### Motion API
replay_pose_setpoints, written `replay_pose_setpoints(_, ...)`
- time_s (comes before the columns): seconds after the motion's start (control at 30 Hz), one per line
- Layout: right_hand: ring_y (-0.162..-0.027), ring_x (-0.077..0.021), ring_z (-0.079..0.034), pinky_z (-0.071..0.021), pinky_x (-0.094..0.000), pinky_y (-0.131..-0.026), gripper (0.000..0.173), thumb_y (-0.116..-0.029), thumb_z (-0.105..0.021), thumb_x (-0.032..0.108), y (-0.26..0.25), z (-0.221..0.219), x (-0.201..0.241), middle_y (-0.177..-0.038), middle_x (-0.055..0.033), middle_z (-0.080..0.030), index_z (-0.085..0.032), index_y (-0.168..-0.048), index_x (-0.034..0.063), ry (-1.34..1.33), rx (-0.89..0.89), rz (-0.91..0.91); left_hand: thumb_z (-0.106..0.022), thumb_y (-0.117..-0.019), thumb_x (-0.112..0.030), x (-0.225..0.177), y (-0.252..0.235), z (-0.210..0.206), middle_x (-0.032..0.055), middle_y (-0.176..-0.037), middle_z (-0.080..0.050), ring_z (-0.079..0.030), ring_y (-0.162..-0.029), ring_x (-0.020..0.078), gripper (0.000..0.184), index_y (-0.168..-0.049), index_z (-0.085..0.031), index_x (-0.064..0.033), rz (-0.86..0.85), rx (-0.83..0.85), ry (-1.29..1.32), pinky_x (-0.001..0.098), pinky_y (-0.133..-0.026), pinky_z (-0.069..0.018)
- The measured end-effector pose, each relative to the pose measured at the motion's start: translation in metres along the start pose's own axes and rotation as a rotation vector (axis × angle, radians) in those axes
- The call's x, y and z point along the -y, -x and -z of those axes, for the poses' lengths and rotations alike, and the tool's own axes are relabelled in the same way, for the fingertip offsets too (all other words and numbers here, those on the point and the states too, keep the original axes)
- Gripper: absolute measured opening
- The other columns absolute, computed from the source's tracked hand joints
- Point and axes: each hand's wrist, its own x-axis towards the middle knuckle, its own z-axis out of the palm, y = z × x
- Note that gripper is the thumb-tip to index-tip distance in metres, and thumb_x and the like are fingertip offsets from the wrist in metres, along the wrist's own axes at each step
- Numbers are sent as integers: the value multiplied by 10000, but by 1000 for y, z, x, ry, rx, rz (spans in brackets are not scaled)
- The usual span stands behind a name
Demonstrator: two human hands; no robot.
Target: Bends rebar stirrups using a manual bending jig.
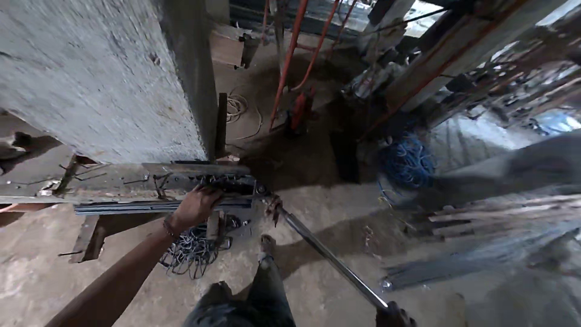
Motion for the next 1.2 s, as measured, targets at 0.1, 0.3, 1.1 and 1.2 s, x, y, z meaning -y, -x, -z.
replay_pose_setpoints(0.1,-1284,-453,-566,-403,-653,-1091,333,-962,-697,289,-103,1,21,-1268,-251,-663,-704,-1209,65,152,244,130,-506,-1069,-320,2,4,-4,113,-1092,-742,-699,-1079,306,321,-1144,-738,-110,-62,-102,-19,513,-1025,-509)
replay_pose_setpoints(0.3,-1320,-573,-488,-337,-717,-1118,395,-962,-689,137,-330,11,114,-1349,-393,-564,-643,-1286,-84,-80,144,484,-518,-1039,-256,-6,-2,19,93,-959,-738,-721,-946,274,247,-1077,-715,-112,-104,-295,-113,455,-892,-575)
replay_pose_setpoints(1.1,-495,-176,-602,-549,-320,-465,415,-1134,-360,252,23,72,382,-678,-106,-644,-619,-1022,-52,-1222,1040,587,-437,-1111,-286,-87,17,58,55,-994,-730,-731,-848,147,345,-1293,-592,-39,856,-405,1067,350,-790,-636)
replay_pose_setpoints(1.2,-515,-174,-630,-577,-316,-490,404,-1136,-374,254,43,66,403,-721,-117,-659,-603,-1033,-62,-1284,995,446,-386,-1125,-271,-69,10,37,85,-918,-708,-720,-790,165,368,-1206,-622,0,952,-451,989,381,-749,-634)
